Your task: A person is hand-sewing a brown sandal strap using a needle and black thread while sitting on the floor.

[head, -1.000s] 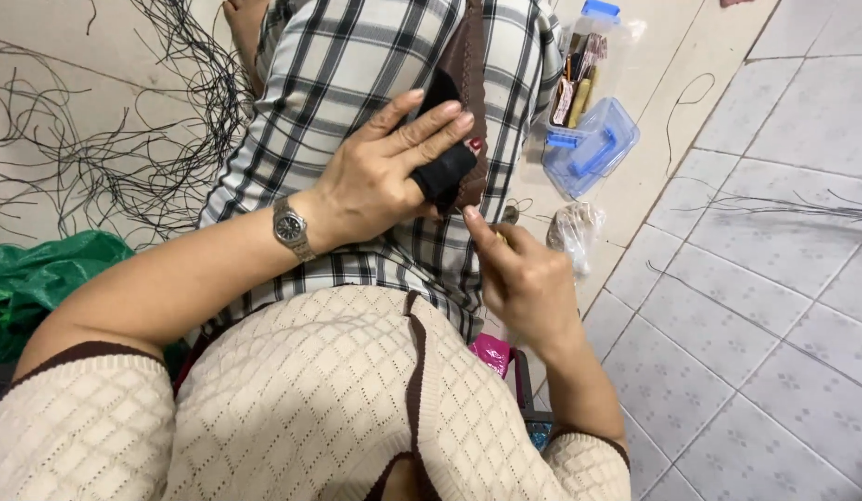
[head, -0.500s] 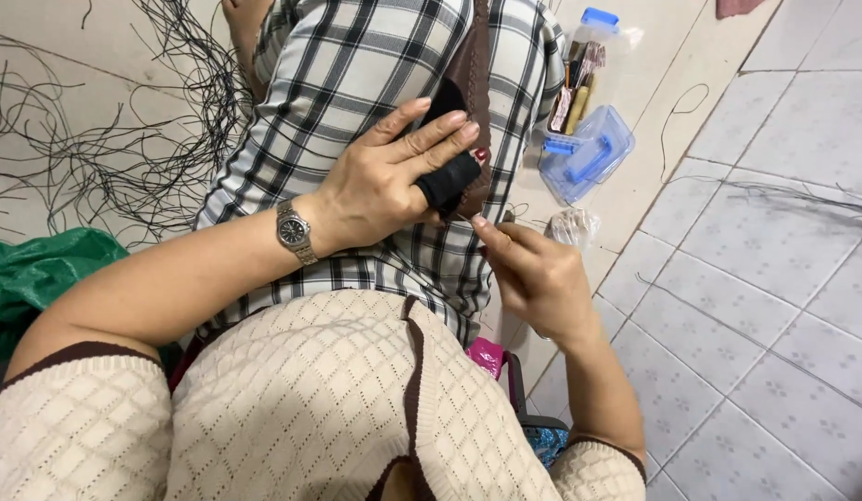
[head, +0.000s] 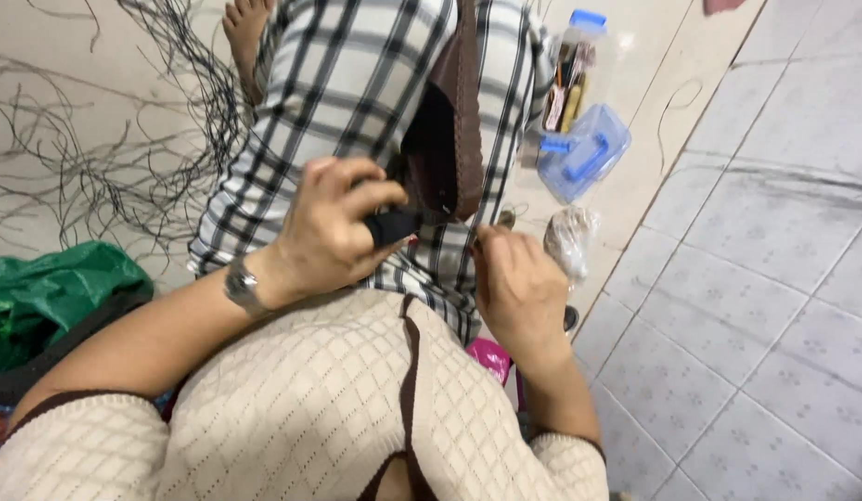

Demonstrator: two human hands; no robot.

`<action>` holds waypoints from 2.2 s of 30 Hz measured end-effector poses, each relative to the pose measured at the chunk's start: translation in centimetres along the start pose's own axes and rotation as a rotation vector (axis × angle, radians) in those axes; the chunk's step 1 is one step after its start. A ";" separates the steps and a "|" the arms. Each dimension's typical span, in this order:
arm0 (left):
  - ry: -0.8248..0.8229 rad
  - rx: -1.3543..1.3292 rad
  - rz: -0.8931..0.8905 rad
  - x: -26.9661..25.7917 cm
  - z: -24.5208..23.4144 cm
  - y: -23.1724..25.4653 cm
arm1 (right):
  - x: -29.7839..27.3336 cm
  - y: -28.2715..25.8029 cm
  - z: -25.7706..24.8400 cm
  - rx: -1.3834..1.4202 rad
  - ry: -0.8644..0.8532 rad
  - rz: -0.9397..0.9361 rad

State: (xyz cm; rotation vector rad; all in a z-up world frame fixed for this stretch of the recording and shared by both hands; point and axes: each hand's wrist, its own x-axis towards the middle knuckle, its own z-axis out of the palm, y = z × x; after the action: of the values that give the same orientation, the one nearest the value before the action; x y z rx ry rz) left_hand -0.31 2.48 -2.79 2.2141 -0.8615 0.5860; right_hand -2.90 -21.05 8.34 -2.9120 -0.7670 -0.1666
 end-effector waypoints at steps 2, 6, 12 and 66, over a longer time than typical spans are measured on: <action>-0.130 -0.796 -0.344 2.4 -2.2 0.9 | 1.0 0.0 0.0 0.116 0.033 -0.012; -0.240 -1.549 -0.742 4.3 -5.2 2.4 | 0.7 0.0 -0.1 0.237 -0.008 -0.004; -0.274 -0.965 -1.001 3.7 -4.1 1.7 | 0.6 0.5 1.2 0.243 -0.024 0.033; -0.547 -0.990 -0.798 8.9 -9.0 1.2 | 1.5 -1.9 5.1 1.010 0.194 0.093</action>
State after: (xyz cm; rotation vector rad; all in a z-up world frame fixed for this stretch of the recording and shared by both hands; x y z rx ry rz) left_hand 3.42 4.71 9.16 1.5406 -0.2968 -0.7209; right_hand -2.18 -17.93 3.72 -1.9300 -0.4714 -0.0287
